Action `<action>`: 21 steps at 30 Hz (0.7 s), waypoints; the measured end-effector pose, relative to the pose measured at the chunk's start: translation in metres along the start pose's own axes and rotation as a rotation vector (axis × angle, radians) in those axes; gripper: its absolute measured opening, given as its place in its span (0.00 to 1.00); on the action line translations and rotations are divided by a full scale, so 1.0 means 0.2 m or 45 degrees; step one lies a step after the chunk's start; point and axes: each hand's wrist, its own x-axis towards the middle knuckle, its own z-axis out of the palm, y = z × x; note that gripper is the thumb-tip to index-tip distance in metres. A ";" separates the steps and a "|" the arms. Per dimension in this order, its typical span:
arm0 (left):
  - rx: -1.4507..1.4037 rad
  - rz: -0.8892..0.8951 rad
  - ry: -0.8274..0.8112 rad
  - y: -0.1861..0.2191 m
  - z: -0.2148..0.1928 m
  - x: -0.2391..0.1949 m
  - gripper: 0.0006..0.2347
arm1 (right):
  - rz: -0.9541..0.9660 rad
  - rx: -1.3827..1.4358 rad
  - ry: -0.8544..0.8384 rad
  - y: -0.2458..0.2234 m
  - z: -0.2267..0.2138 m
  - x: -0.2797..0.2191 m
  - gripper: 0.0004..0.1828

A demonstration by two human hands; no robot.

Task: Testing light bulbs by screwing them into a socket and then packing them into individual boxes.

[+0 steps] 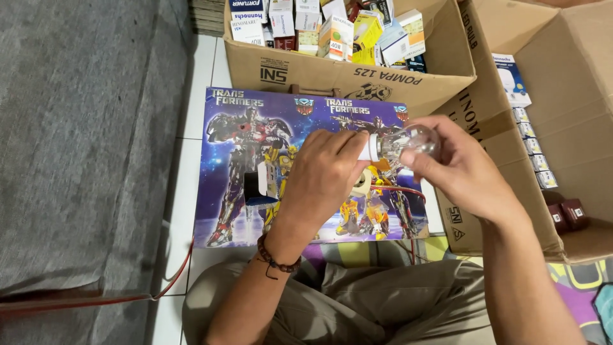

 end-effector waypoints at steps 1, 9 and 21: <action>0.002 -0.003 -0.001 0.00 0.00 0.00 0.24 | 0.000 0.001 -0.004 0.00 0.00 -0.01 0.23; 0.014 -0.001 -0.005 0.00 -0.02 0.00 0.24 | -0.445 0.236 0.069 0.08 -0.07 -0.04 0.29; 0.350 -0.220 -0.158 -0.04 -0.21 -0.02 0.26 | -0.210 0.383 0.151 0.23 0.01 -0.11 0.32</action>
